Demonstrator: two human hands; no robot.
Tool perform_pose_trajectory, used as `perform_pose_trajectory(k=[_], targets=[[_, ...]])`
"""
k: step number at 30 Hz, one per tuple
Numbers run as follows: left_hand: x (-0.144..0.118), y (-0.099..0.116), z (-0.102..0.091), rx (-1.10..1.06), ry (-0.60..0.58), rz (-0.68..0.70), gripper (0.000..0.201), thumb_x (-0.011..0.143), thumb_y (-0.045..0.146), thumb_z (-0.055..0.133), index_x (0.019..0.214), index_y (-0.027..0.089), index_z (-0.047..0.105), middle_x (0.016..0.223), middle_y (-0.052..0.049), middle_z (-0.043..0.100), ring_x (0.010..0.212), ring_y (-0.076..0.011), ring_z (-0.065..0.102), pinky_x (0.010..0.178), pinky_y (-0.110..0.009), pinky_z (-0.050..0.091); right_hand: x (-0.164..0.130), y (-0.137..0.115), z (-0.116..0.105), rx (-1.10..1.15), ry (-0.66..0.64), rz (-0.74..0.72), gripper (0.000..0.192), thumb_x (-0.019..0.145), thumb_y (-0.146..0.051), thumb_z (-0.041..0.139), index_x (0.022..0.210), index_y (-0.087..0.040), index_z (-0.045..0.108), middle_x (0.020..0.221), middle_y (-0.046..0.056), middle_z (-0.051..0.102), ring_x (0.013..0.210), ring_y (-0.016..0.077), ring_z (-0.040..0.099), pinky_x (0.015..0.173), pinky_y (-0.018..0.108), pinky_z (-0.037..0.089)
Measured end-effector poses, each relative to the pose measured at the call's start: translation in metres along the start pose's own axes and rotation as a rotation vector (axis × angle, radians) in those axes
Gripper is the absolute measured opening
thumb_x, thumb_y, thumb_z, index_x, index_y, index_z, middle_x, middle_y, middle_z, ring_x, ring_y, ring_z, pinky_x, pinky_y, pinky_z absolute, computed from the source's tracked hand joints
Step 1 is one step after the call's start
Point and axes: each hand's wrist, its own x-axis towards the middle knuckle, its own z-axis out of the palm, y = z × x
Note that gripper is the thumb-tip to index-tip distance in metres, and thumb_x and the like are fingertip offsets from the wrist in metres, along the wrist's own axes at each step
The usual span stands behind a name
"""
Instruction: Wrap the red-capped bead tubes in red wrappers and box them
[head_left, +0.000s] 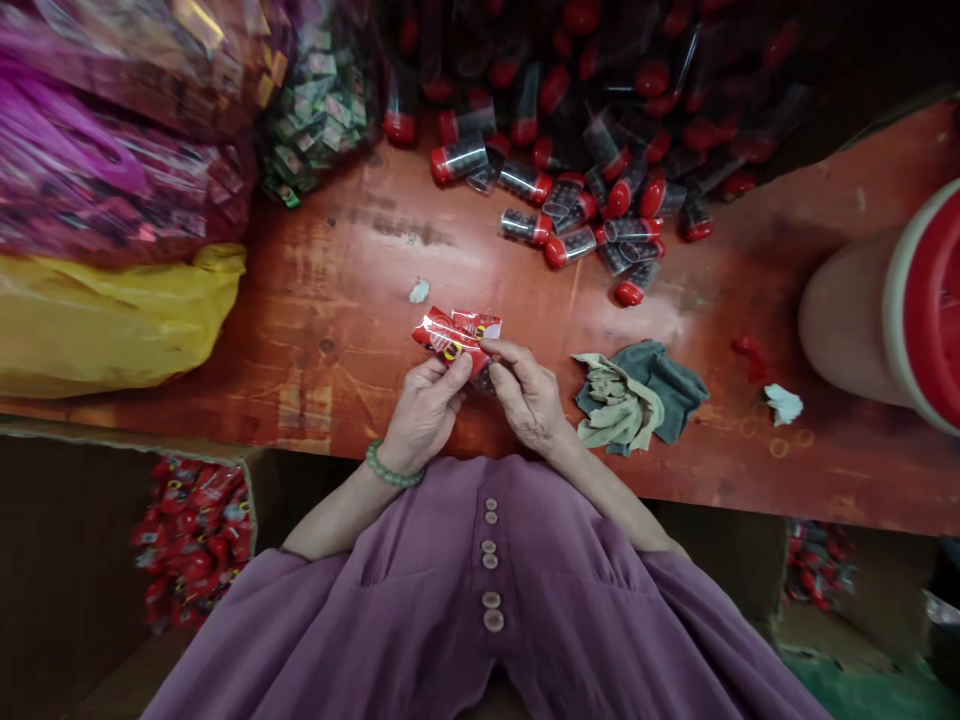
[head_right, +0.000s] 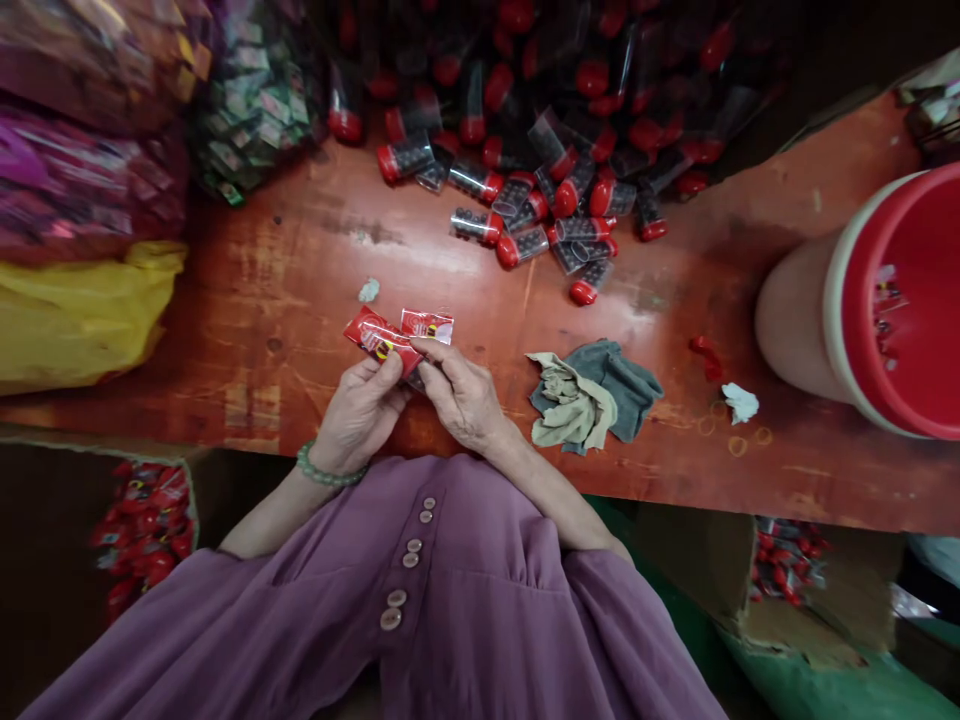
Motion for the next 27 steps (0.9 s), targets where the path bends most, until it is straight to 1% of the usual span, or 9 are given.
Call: perform_pose_trajectory(k=[3,7,9,11,14,16,19,24,27], targets=[[0.006,0.001,-0.002,-0.019,0.024,0.019,0.028,0.067,0.043,0.085,0.075,0.018,0.075,0.077,-0.002,0.074,0.070,-0.0121,0.066,0.075,-0.027,0.054,0.001,0.000,-0.006,0.018,-0.093,0.002,0.034,0.095,-0.034,0.053,0.128,-0.026,0.057,0.116,0.006,0.067,0.095,0.0184,0.065,0.088,0.036,0.054],[0.011,0.000,-0.006,0.008,0.067,0.070,0.032,0.062,0.044,0.088,0.074,0.017,0.076,0.077,-0.002,0.075,0.070,-0.0128,0.066,0.076,-0.028,0.053,-0.004,0.003,-0.013,0.149,-0.185,0.164,0.039,0.096,-0.037,0.053,0.134,-0.027,0.051,0.103,0.003,0.067,0.065,0.0114,0.062,0.064,0.028,0.056],[0.012,0.000,-0.006,0.032,0.098,0.093,0.034,0.058,0.044,0.090,0.073,0.017,0.076,0.075,-0.002,0.075,0.069,-0.0127,0.066,0.075,-0.028,0.053,-0.006,0.003,-0.014,0.155,-0.172,0.160,0.038,0.096,-0.037,0.054,0.132,-0.026,0.052,0.105,0.004,0.067,0.061,0.0098,0.060,0.060,0.027,0.055],[0.012,0.000,-0.006,0.069,0.112,0.115,0.035,0.054,0.044,0.091,0.070,0.017,0.076,0.072,-0.002,0.074,0.065,-0.0127,0.065,0.073,-0.028,0.052,-0.006,0.004,-0.013,0.095,-0.149,0.099,0.038,0.095,-0.036,0.055,0.132,-0.026,0.053,0.109,0.005,0.068,0.066,0.0114,0.062,0.065,0.029,0.056],[0.014,0.003,-0.007,0.126,0.101,0.139,0.035,0.053,0.044,0.092,0.069,0.017,0.076,0.071,-0.002,0.075,0.065,-0.0138,0.066,0.074,-0.029,0.052,-0.004,0.003,-0.012,-0.021,-0.110,-0.027,0.038,0.094,-0.032,0.056,0.131,-0.025,0.053,0.118,0.009,0.067,0.087,0.0180,0.068,0.079,0.036,0.059],[0.015,0.006,-0.007,0.133,0.090,0.152,0.035,0.054,0.044,0.092,0.072,0.018,0.077,0.074,-0.002,0.075,0.069,-0.0147,0.067,0.077,-0.030,0.052,-0.002,0.003,-0.011,-0.079,-0.084,-0.110,0.037,0.094,-0.030,0.055,0.131,-0.025,0.053,0.124,0.010,0.066,0.101,0.0212,0.068,0.088,0.039,0.058],[0.015,0.008,-0.009,0.086,0.083,0.172,0.035,0.053,0.043,0.092,0.074,0.020,0.076,0.076,-0.001,0.075,0.069,-0.0143,0.067,0.079,-0.031,0.053,0.000,0.005,-0.010,-0.116,-0.083,-0.201,0.039,0.095,-0.027,0.053,0.134,-0.024,0.051,0.129,0.011,0.065,0.113,0.0223,0.066,0.097,0.042,0.056],[0.016,0.005,-0.011,0.047,0.083,0.155,0.032,0.055,0.043,0.091,0.071,0.020,0.075,0.073,-0.001,0.074,0.066,-0.0134,0.066,0.076,-0.030,0.054,-0.002,0.010,-0.005,-0.166,-0.104,-0.267,0.047,0.096,-0.023,0.052,0.142,-0.024,0.042,0.136,0.012,0.062,0.120,0.0221,0.064,0.102,0.041,0.055],[0.018,0.003,-0.011,0.051,0.106,0.160,0.032,0.057,0.042,0.091,0.072,0.019,0.075,0.074,0.000,0.074,0.067,-0.0130,0.066,0.078,-0.030,0.053,-0.003,0.012,-0.002,-0.218,-0.124,-0.260,0.048,0.096,-0.025,0.050,0.142,-0.022,0.041,0.139,0.014,0.059,0.126,0.0241,0.060,0.106,0.043,0.052]])
